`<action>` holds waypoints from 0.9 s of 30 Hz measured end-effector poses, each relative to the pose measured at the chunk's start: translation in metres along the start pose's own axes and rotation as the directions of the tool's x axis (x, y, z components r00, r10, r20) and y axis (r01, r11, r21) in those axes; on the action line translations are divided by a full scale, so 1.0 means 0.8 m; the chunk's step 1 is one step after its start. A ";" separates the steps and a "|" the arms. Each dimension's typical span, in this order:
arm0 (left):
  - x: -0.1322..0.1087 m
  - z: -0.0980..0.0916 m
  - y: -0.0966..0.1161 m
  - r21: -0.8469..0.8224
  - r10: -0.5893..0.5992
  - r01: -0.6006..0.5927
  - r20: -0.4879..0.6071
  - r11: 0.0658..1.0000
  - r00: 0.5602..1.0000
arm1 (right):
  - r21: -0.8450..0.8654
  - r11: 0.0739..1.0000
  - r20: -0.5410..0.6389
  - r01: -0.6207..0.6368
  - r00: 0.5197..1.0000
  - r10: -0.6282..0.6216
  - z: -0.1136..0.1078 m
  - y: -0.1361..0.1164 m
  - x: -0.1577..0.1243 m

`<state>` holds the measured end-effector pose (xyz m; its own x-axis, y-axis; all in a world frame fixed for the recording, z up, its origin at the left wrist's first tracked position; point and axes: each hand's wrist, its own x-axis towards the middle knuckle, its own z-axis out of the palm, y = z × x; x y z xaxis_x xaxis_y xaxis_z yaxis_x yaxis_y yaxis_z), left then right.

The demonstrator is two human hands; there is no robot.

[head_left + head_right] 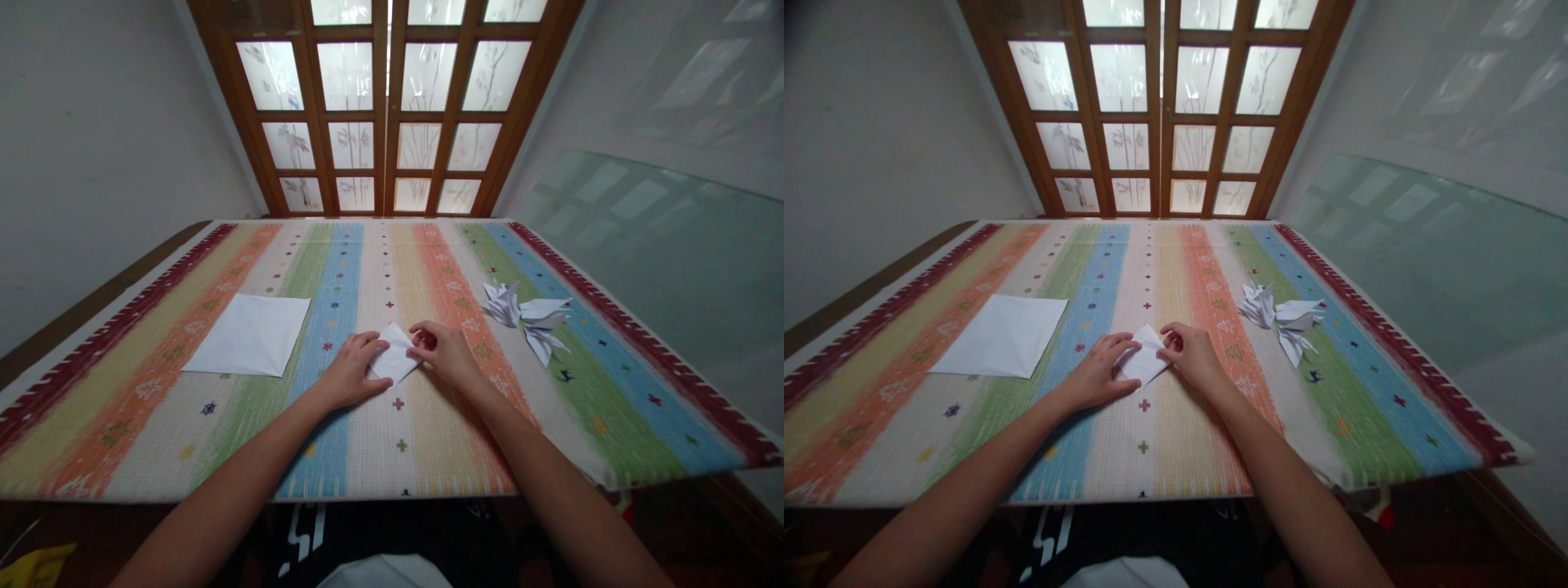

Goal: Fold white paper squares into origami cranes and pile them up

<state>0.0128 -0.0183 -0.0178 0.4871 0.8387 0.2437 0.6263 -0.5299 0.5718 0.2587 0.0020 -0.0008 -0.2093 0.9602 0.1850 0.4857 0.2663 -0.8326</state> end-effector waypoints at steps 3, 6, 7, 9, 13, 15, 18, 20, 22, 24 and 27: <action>0.000 -0.001 0.000 -0.006 0.002 -0.002 -0.001 1.000 1.000 | 0.015 1.000 0.007 -0.009 1.000 0.009 0.000 0.002 0.000; 0.000 -0.001 0.001 0.004 0.000 0.000 0.004 1.000 1.000 | -0.005 1.000 -0.012 -0.018 1.000 0.018 0.001 0.001 0.001; 0.000 -0.001 0.000 0.006 0.001 -0.001 0.003 1.000 1.000 | -0.011 1.000 -0.023 -0.021 1.000 0.021 0.001 0.001 0.001; 0.000 0.000 -0.001 0.007 0.006 -0.006 -0.004 1.000 1.000 | -0.015 1.000 -0.038 -0.025 0.999 0.024 0.001 0.001 0.001; 0.001 0.001 -0.002 0.004 0.017 -0.017 -0.010 1.000 1.000 | -0.026 1.000 -0.035 -0.012 0.999 0.011 0.002 0.003 0.001; 0.002 0.000 -0.001 -0.003 0.019 -0.019 -0.010 1.000 1.000 | -0.041 0.999 -0.036 -0.001 0.999 -0.001 0.002 0.002 0.001; 0.003 -0.001 0.003 -0.016 0.023 -0.023 -0.017 1.000 1.000 | -0.065 0.998 -0.044 0.009 0.999 -0.012 0.002 -0.002 0.000; 0.003 -0.002 0.004 -0.021 0.024 -0.025 -0.023 0.999 0.999 | -0.087 0.996 -0.049 0.016 0.999 -0.020 0.001 -0.005 -0.001; 0.004 -0.002 0.005 -0.021 0.024 -0.024 -0.025 0.999 0.999 | -0.104 0.994 -0.055 0.027 0.998 -0.033 0.001 -0.009 -0.001; 0.003 -0.002 0.004 -0.019 0.022 -0.023 -0.021 1.000 1.000 | -0.112 0.993 -0.065 0.036 0.997 -0.043 0.001 -0.011 0.000; 0.002 -0.001 0.003 -0.004 0.014 -0.014 -0.012 1.000 1.000 | -0.113 0.992 -0.091 0.048 0.994 -0.059 0.002 -0.012 0.000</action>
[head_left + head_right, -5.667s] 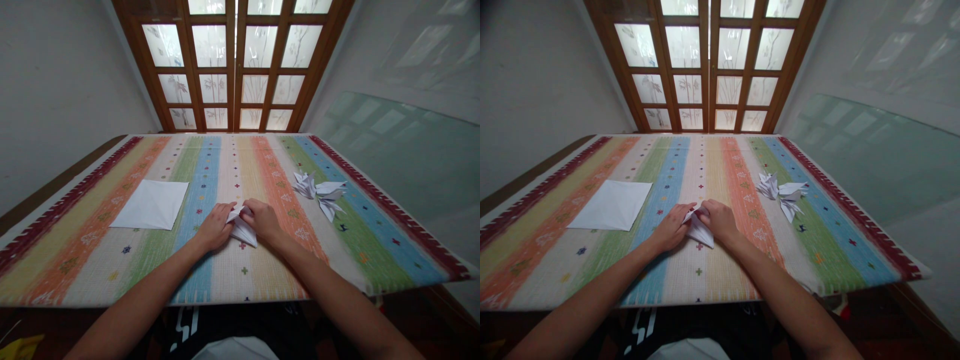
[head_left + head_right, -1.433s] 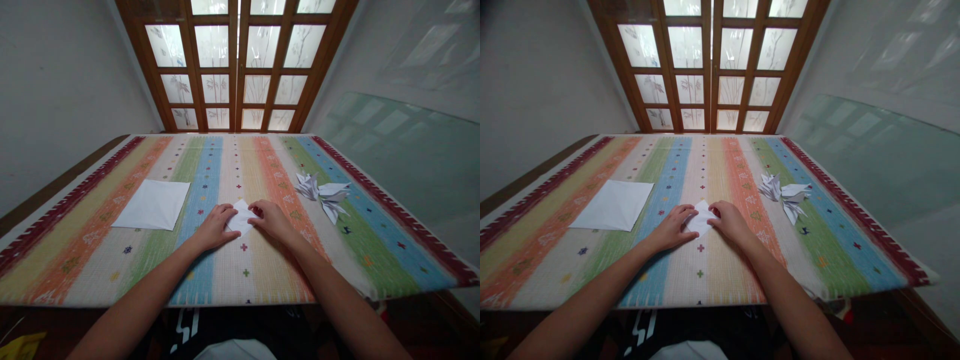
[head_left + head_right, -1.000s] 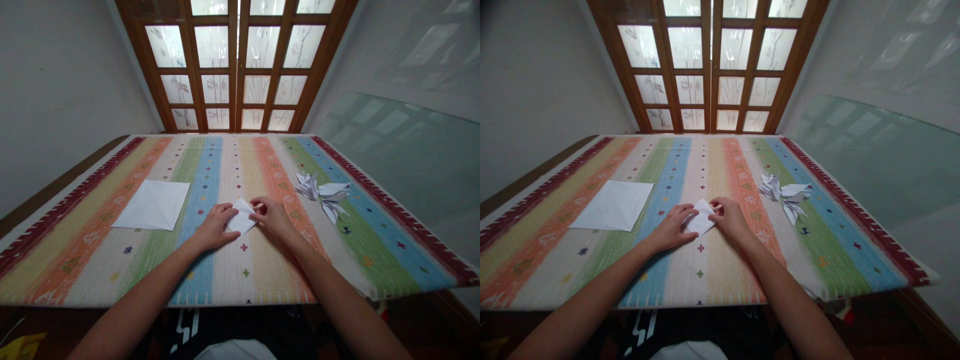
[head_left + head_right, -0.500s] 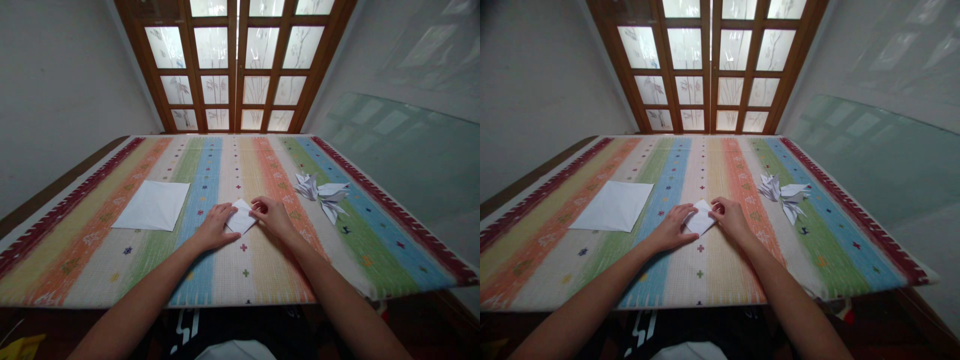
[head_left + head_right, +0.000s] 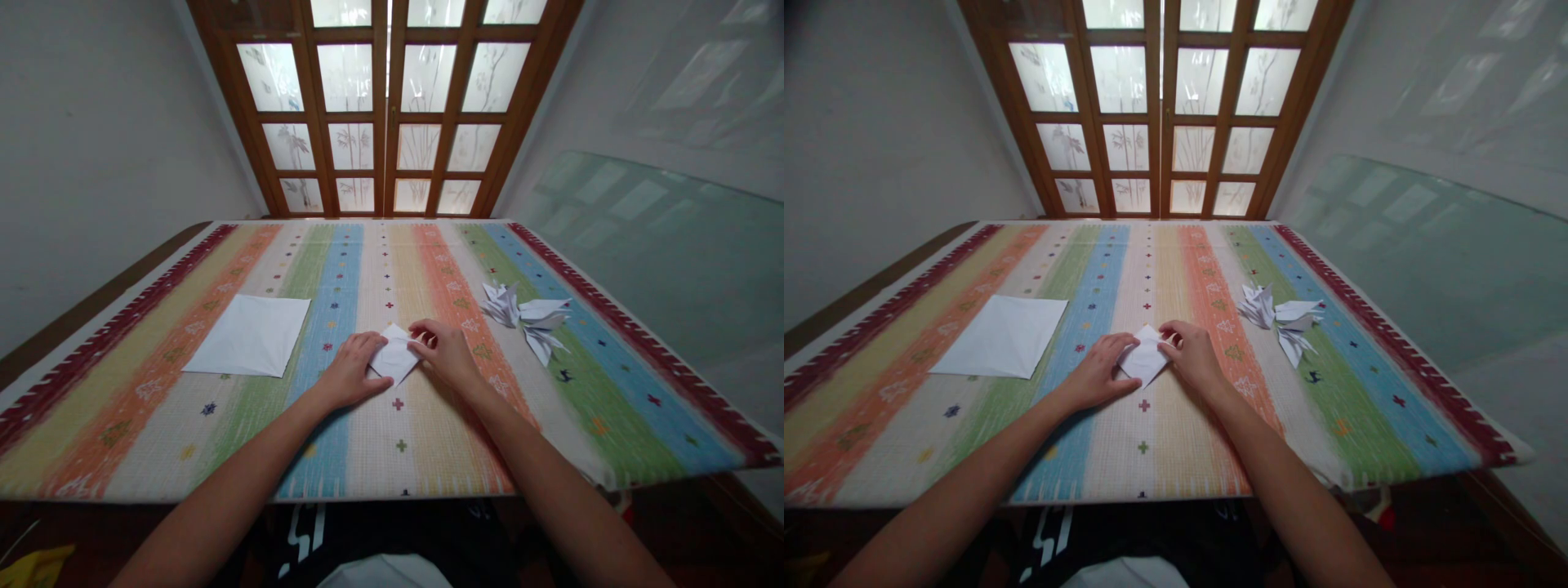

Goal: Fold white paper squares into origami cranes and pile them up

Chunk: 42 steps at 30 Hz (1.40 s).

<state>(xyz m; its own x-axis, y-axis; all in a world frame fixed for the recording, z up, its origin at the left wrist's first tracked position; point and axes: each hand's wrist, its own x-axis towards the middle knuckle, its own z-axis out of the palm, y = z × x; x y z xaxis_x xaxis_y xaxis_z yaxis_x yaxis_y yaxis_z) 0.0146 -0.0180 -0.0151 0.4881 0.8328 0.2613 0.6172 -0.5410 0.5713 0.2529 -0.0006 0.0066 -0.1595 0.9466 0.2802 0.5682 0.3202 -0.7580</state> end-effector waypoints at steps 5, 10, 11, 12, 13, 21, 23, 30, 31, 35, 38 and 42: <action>-0.001 0.000 0.000 0.043 -0.016 0.015 0.023 0.999 1.000 | 0.010 1.000 -0.027 0.001 1.000 -0.001 0.002 0.006 0.000; -0.001 0.002 -0.002 0.074 -0.011 0.009 0.027 0.997 1.000 | -0.002 0.998 -0.001 -0.062 0.998 0.062 0.001 0.010 0.001; -0.001 0.002 -0.002 0.079 -0.010 0.008 0.029 0.997 1.000 | -0.025 0.997 0.006 -0.072 0.997 0.072 0.000 0.010 0.000; -0.001 0.002 -0.002 0.085 -0.012 0.009 0.033 0.996 0.999 | -0.053 0.996 0.014 -0.078 0.997 0.079 0.000 0.008 0.000; -0.001 0.002 -0.001 0.091 -0.015 0.012 0.039 0.996 0.999 | -0.083 0.993 0.022 -0.079 0.996 0.081 -0.001 0.006 0.000; -0.001 0.000 0.004 0.110 -0.047 0.041 0.054 0.993 0.997 | -0.164 0.984 0.085 0.066 0.995 -0.053 -0.004 -0.007 -0.003; 0.000 0.001 0.003 0.105 -0.046 0.041 0.046 0.994 0.998 | -0.122 0.990 0.086 0.074 0.994 -0.064 -0.002 -0.006 -0.003; 0.002 0.001 0.002 0.068 -0.013 0.011 0.032 0.998 0.999 | 0.088 0.996 0.041 -0.022 0.999 0.018 0.001 0.005 0.003; 0.002 0.001 0.003 0.067 -0.014 0.012 0.033 0.998 0.999 | 0.104 0.994 0.039 -0.045 0.998 0.041 0.002 0.006 0.004; 0.002 0.000 0.004 0.073 -0.027 0.024 0.036 0.997 0.999 | 0.189 0.968 0.040 -0.163 0.987 0.158 0.005 0.010 0.006; 0.002 0.000 0.004 0.074 -0.028 0.025 0.034 0.997 0.999 | 0.250 0.940 0.089 -0.234 0.972 0.218 0.006 0.012 0.007; 0.001 0.000 0.004 0.064 -0.033 0.031 0.036 0.997 0.999 | 0.254 0.930 0.221 -0.265 0.952 0.211 0.003 0.013 0.008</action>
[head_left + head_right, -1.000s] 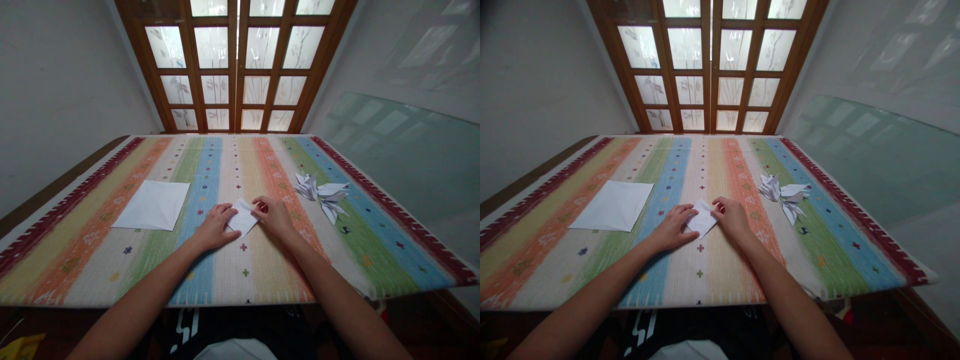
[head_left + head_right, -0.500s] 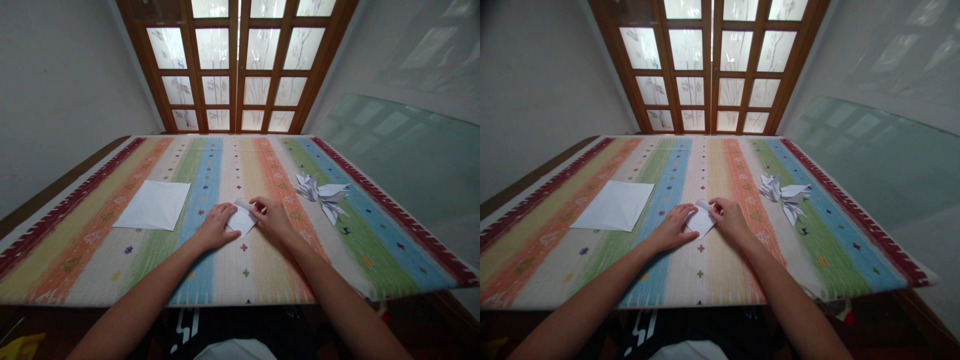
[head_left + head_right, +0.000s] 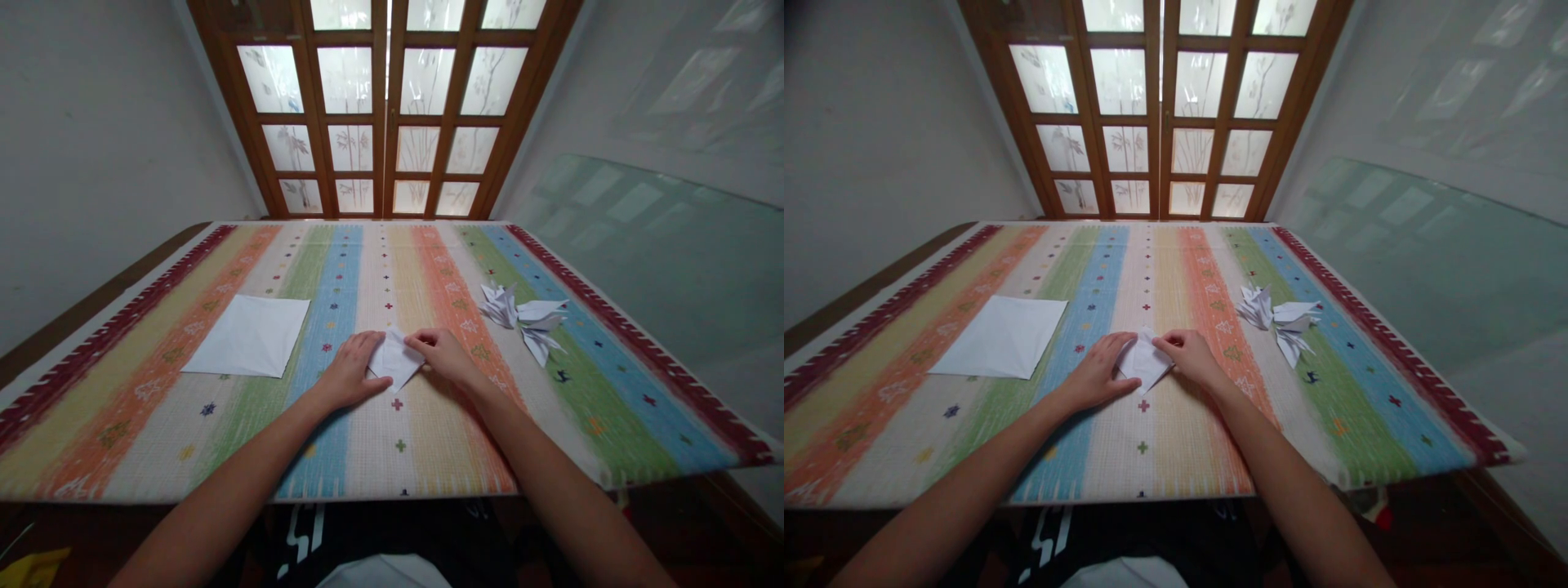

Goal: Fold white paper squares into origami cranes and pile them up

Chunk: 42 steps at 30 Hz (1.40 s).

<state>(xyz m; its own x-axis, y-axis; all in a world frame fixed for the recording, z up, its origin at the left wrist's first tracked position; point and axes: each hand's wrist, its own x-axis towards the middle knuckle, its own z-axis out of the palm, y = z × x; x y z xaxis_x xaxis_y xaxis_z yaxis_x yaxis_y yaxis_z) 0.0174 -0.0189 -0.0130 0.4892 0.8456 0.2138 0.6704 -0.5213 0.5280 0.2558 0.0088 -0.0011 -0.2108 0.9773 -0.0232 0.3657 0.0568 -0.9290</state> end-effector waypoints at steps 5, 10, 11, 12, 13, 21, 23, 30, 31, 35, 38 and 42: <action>0.001 -0.003 0.003 -0.024 0.004 -0.004 0.012 1.000 1.000 | 0.099 0.995 0.022 -0.007 1.000 0.005 0.002 -0.001 -0.002; 0.001 -0.005 0.005 -0.045 0.013 -0.012 0.030 0.999 0.999 | 0.254 0.967 -0.011 -0.035 0.999 0.039 0.009 -0.002 -0.003; 0.001 -0.005 0.005 -0.045 0.012 -0.010 0.034 0.999 0.999 | 0.287 0.957 -0.002 -0.048 0.999 0.051 0.009 -0.002 -0.003; 0.001 -0.004 0.005 -0.044 0.008 -0.007 0.037 0.999 0.999 | 0.321 0.945 0.010 -0.062 0.998 0.062 0.010 -0.002 -0.003; 0.001 -0.004 0.005 -0.042 0.004 -0.002 0.039 0.999 0.999 | 0.357 0.931 0.024 -0.077 0.997 0.073 0.011 -0.001 -0.003; 0.000 -0.005 0.007 -0.037 0.010 -0.008 0.043 0.999 0.999 | 0.521 0.834 0.122 -0.180 0.983 0.136 0.015 0.000 -0.003; -0.001 -0.005 0.007 -0.038 0.010 -0.009 0.036 0.999 0.999 | 0.515 0.835 0.172 -0.197 0.977 0.124 0.015 -0.004 -0.005; 0.000 -0.003 0.007 -0.028 0.006 -0.006 0.011 1.000 1.000 | 0.342 0.937 0.357 -0.062 0.932 -0.068 0.005 -0.016 -0.016; 0.000 -0.003 0.006 -0.025 0.004 -0.004 0.009 1.000 1.000 | 0.309 0.950 0.387 -0.035 0.917 -0.092 0.005 -0.016 -0.017; 0.000 0.000 0.004 -0.022 0.005 -0.005 0.012 1.000 1.000 | 0.167 0.984 0.419 0.064 0.899 -0.130 0.007 -0.013 -0.017; 0.000 0.001 0.001 -0.025 0.017 -0.017 0.018 1.000 1.000 | 0.089 0.986 0.378 0.144 0.910 -0.167 0.009 -0.010 -0.016; -0.002 0.001 0.001 -0.027 0.023 -0.022 0.005 0.999 1.000 | 0.007 0.972 0.355 0.236 0.908 -0.223 0.007 -0.014 -0.018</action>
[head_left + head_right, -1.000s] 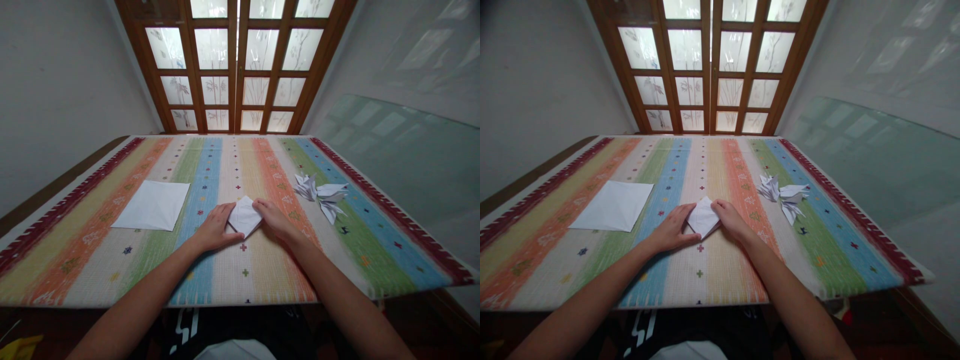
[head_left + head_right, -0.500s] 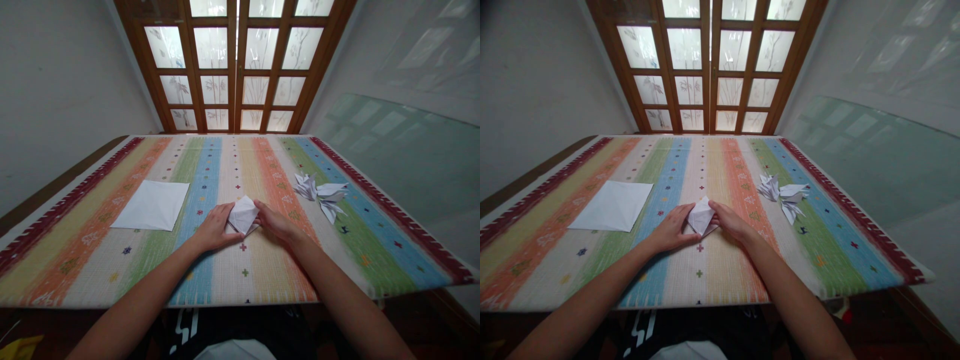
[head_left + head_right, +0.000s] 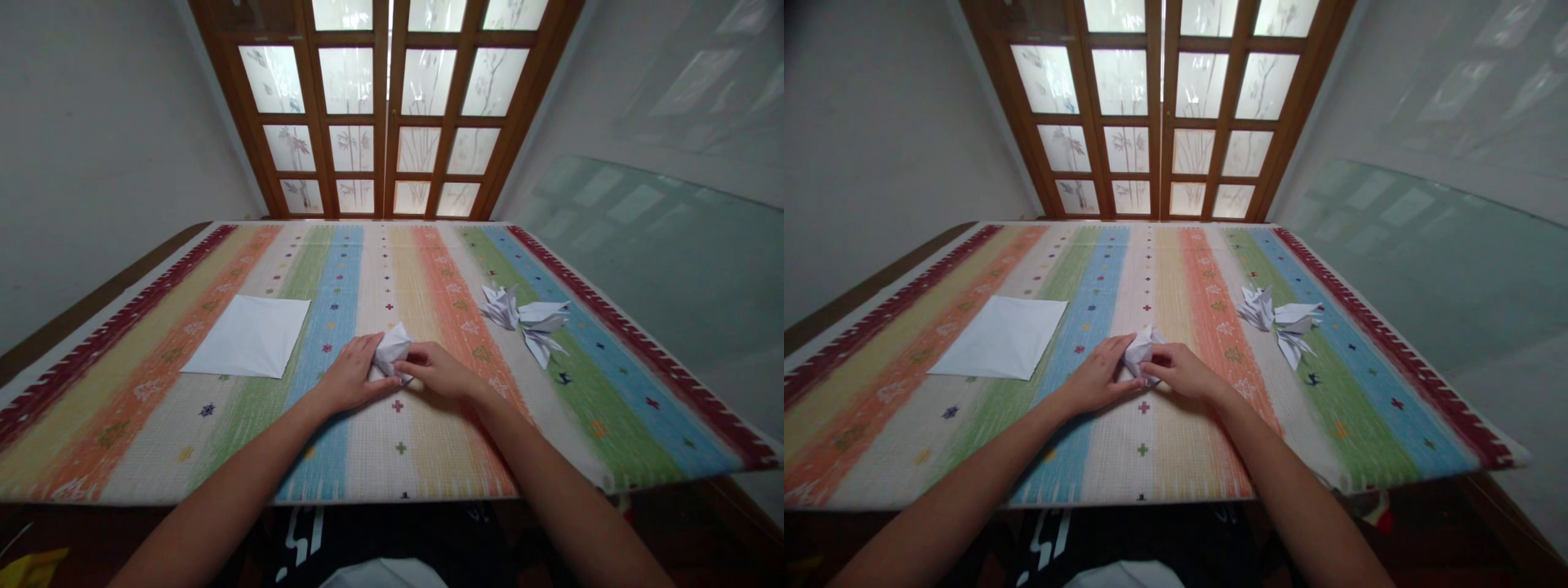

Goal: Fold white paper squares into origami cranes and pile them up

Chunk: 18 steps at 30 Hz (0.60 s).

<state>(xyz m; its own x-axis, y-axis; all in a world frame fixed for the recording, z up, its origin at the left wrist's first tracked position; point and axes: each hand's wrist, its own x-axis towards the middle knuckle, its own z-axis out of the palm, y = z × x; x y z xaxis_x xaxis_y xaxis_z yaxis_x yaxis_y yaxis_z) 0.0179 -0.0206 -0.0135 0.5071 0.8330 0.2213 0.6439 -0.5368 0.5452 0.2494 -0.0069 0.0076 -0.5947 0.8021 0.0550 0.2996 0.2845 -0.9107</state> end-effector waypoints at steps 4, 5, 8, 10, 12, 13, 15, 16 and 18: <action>0.000 0.001 0.000 0.005 -0.001 0.001 -0.008 1.000 1.000 | -0.082 0.995 0.048 0.057 0.997 -0.053 -0.003 -0.008 -0.005; 0.000 0.002 0.000 0.005 -0.003 0.003 -0.014 1.000 1.000 | -0.088 0.993 0.062 0.073 0.996 -0.068 -0.003 -0.010 -0.006; 0.000 0.003 0.000 -0.003 -0.012 0.012 -0.032 1.000 0.999 | -0.097 0.990 0.078 0.102 0.992 -0.095 -0.003 -0.011 -0.008; 0.001 0.004 0.000 -0.010 -0.017 0.017 -0.046 1.000 0.999 | -0.115 0.988 0.060 0.103 0.993 -0.097 -0.001 -0.012 -0.007; 0.002 0.003 0.002 -0.012 -0.018 0.018 -0.058 1.000 0.998 | -0.135 0.986 0.030 0.099 0.995 -0.095 0.002 -0.012 -0.006; 0.002 0.003 0.003 -0.011 -0.019 0.018 -0.063 1.000 0.998 | -0.142 0.985 0.013 0.098 0.995 -0.097 0.003 -0.012 -0.006; 0.003 0.002 0.004 -0.010 -0.022 0.021 -0.072 1.000 0.997 | -0.148 0.983 -0.015 0.105 0.994 -0.109 0.005 -0.012 -0.004; 0.003 0.002 0.005 -0.010 -0.025 0.024 -0.076 1.000 0.997 | -0.149 0.982 -0.025 0.112 0.993 -0.117 0.006 -0.012 -0.004; 0.004 0.002 0.006 -0.017 -0.030 0.028 -0.083 0.999 0.996 | -0.157 0.980 -0.044 0.121 0.991 -0.129 0.008 -0.011 -0.002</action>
<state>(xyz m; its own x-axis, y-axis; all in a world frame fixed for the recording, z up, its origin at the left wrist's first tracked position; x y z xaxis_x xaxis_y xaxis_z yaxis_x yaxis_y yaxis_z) 0.0236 -0.0211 -0.0113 0.4385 0.8568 0.2711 0.6481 -0.5105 0.5651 0.2430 -0.0144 0.0131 -0.5951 0.7809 0.1898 0.3388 0.4579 -0.8219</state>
